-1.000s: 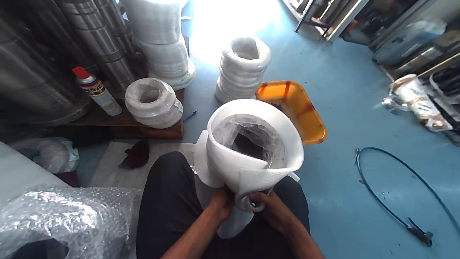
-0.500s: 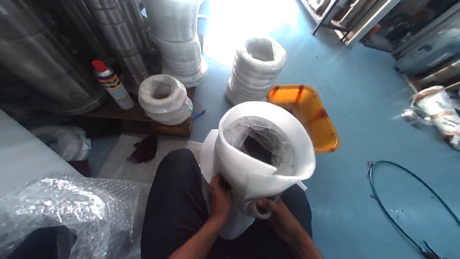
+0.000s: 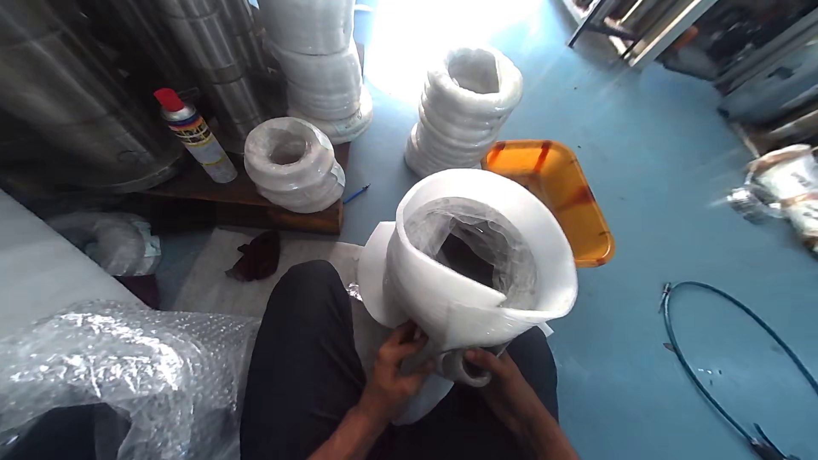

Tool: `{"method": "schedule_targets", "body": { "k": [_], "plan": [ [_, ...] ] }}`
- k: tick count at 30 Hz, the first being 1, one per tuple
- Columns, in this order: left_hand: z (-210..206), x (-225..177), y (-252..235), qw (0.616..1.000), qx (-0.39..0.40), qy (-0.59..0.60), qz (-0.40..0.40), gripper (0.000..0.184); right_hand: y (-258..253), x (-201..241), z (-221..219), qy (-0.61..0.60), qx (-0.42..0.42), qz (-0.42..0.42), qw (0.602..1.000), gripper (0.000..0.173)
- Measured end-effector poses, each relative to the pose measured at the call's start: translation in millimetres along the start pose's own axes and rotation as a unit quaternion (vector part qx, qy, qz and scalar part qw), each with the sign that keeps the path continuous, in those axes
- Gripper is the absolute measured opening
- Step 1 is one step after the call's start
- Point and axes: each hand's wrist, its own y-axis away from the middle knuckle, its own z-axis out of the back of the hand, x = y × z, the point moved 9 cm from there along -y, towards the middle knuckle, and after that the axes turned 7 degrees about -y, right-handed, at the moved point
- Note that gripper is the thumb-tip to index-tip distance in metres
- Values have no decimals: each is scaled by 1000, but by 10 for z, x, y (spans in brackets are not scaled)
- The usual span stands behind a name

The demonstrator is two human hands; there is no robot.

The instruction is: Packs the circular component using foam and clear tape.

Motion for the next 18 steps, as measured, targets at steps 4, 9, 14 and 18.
{"method": "schedule_targets", "body": {
  "k": [4,9,14,18],
  "plan": [
    [-69,-31,62,988,-41,-146,-36,31,24,-27,-16,-15,2,-2,1000,66],
    [-112,-61,45,971,-96,-204,-80,20,52,-18,-25,-2,-3,1,1000,66],
    [-121,-158,35,947,-139,-268,-107,19,66,-45,-39,-12,9,-2,1000,68],
    [-60,-190,-35,940,-166,-272,-121,14,40,-59,-24,-5,13,3,1000,69]
  ]
}}
